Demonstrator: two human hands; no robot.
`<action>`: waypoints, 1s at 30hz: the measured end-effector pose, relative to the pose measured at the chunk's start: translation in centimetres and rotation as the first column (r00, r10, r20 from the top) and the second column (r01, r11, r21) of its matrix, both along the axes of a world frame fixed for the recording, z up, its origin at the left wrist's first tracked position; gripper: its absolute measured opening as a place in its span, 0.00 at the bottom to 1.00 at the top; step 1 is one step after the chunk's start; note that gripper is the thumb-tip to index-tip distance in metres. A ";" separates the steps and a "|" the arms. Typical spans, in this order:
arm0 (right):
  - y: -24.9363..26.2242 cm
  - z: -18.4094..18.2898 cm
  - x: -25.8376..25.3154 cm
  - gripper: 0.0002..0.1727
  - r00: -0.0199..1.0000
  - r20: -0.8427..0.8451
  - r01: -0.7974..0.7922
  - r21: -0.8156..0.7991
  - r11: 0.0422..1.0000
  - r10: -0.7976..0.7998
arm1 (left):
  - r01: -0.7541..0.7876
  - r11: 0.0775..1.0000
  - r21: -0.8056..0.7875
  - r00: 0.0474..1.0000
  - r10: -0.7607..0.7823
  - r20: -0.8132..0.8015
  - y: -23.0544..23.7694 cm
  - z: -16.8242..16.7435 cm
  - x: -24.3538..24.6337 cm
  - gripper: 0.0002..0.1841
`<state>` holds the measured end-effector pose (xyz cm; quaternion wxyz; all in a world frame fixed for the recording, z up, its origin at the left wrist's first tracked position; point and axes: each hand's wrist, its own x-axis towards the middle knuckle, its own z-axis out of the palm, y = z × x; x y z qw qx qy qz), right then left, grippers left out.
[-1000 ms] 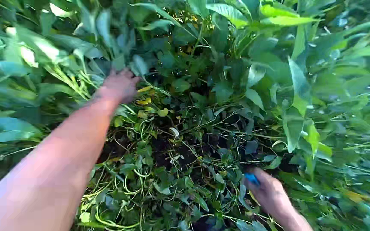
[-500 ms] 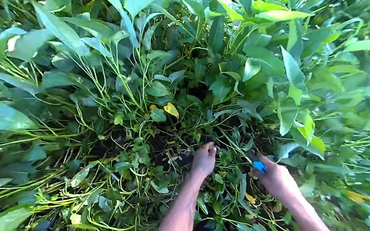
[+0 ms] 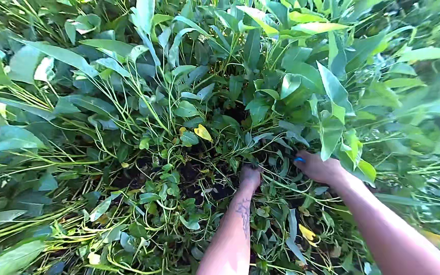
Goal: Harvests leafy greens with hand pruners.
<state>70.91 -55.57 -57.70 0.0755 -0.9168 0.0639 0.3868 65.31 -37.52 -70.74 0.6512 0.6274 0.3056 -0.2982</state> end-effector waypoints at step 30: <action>-6.3 1.9 -8.0 0.14 0.754 0.620 0.172 0.132 0.976 -0.217 | -0.142 0.967 -0.211 0.623 0.253 0.741 20.1 19.9 -10.6 0.06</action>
